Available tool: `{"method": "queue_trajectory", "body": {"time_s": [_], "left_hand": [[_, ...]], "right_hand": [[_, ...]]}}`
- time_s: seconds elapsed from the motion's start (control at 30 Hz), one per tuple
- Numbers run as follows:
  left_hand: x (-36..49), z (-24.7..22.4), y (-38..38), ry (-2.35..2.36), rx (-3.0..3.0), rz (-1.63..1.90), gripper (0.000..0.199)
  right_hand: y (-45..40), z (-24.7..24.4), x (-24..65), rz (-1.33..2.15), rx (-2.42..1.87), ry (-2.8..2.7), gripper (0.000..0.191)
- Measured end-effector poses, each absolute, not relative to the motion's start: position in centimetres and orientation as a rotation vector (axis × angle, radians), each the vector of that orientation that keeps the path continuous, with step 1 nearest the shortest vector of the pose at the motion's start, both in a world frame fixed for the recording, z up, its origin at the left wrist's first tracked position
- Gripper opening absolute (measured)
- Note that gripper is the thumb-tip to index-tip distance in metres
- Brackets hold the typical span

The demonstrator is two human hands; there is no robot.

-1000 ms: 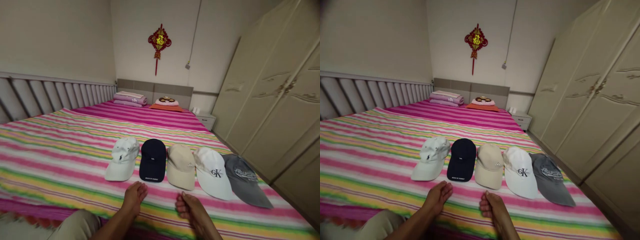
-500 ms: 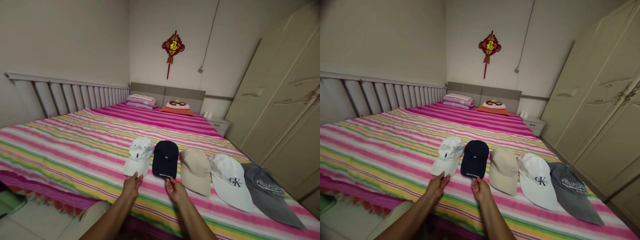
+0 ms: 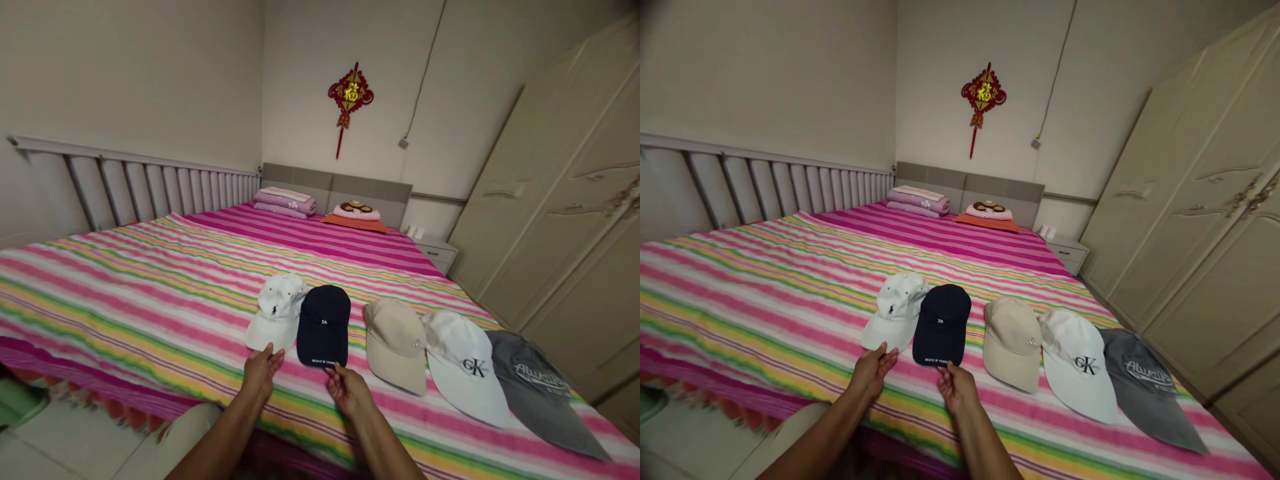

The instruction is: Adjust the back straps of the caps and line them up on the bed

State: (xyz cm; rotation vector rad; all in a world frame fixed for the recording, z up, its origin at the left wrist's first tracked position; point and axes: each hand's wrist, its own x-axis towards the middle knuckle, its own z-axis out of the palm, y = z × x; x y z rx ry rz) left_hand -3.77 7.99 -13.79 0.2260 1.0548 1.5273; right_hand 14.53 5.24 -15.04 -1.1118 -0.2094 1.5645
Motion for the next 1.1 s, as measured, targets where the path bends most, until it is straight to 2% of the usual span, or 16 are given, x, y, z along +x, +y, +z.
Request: {"method": "queue_trajectory", "body": {"time_s": [0.33, 0.5, 0.57, 0.63, 0.83, 1.1], "left_hand": [[-4.8, -13.5, 6.9, 1.108, 0.337, 1.371, 0.005], [-6.1, -13.8, 4.7, 1.080, 0.346, 1.025, 0.012], [-5.0, -13.9, 4.3, 0.988, 0.322, 0.886, 0.014], [-3.2, -13.7, 4.5, 0.923, 0.308, 0.832, 0.013], [1.6, -13.8, 5.7, 1.012, 0.254, 0.938, 0.016], [2.1, -14.8, 5.1, 1.040, 0.324, 1.023, 0.016]], "right_hand": [[1.3, -13.0, 15.8, 1.585, -1.131, -0.201, 0.021], [-1.7, -13.4, 21.7, 1.214, -1.084, -0.004, 0.020], [-1.0, -13.4, 23.7, 1.147, -1.078, 0.080, 0.013], [0.6, -13.3, 24.8, 1.147, -1.079, 0.132, 0.014], [3.7, -13.8, 24.0, 1.169, -1.028, 0.161, 0.017], [3.0, -14.5, 23.6, 1.181, -0.957, 0.100, 0.019]]}}
